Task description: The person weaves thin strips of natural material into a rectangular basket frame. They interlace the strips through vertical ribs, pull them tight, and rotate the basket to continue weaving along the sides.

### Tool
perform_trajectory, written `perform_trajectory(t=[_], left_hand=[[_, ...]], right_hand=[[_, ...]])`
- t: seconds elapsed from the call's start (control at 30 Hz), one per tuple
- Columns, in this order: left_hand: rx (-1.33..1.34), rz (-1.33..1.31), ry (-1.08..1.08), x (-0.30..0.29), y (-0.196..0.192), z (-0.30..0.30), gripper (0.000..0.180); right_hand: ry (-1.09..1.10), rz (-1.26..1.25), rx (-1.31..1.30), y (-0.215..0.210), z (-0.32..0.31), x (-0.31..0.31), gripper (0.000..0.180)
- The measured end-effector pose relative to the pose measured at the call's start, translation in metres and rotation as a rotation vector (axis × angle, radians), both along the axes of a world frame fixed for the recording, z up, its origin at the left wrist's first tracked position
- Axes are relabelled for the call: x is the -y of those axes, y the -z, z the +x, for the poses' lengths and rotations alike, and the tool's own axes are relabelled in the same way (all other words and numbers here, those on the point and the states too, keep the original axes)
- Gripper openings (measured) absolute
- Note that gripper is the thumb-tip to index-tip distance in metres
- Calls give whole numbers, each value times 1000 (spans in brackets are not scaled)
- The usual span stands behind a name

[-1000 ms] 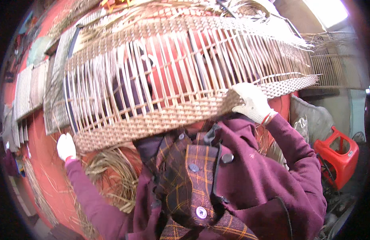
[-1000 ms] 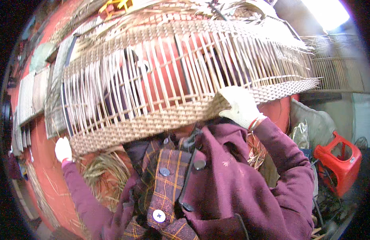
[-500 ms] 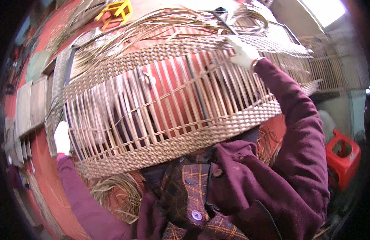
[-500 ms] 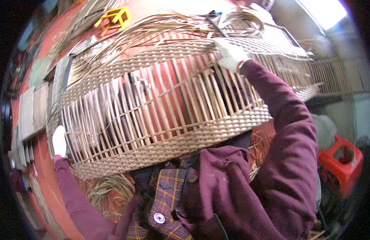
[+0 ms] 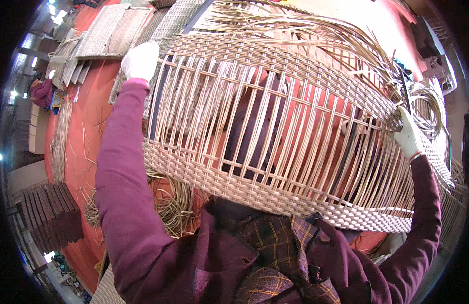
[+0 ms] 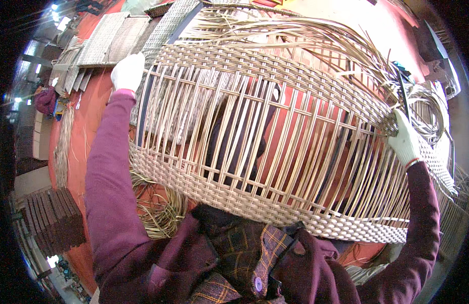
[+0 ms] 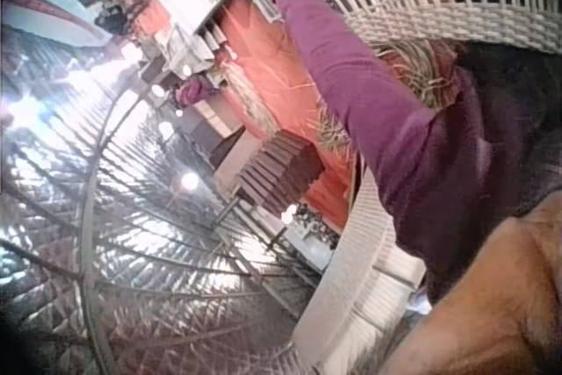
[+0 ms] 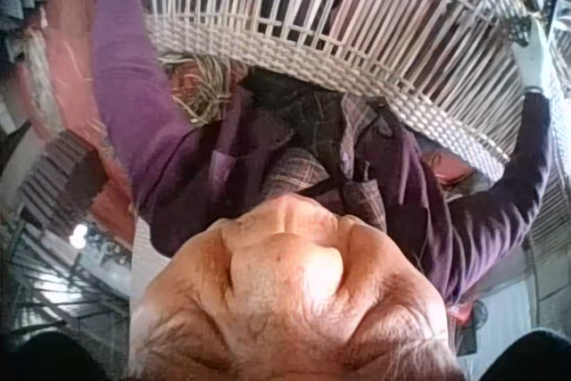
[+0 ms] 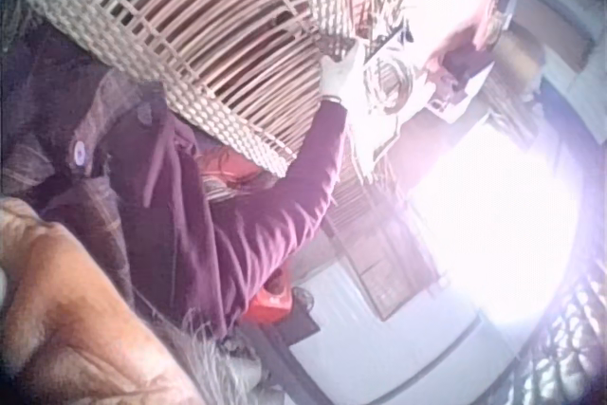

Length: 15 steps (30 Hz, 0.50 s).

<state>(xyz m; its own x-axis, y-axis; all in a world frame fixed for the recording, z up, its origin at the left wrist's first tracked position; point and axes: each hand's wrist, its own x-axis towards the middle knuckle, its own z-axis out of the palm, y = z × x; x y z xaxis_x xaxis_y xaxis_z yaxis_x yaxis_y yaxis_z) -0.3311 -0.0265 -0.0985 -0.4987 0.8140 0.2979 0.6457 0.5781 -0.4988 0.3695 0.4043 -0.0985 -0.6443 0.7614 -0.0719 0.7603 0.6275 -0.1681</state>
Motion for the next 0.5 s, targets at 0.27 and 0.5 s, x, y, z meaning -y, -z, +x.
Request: perform_trajectory(t=[0.27,0.5], left_hand=[[-19,18,52,-31,42,-58,32],[-63,1,83,-16,17,-22,24]], right_hand=[[41,-12,-19,13,24,-9,85],[-104,45,-105,28,30,-20,93]])
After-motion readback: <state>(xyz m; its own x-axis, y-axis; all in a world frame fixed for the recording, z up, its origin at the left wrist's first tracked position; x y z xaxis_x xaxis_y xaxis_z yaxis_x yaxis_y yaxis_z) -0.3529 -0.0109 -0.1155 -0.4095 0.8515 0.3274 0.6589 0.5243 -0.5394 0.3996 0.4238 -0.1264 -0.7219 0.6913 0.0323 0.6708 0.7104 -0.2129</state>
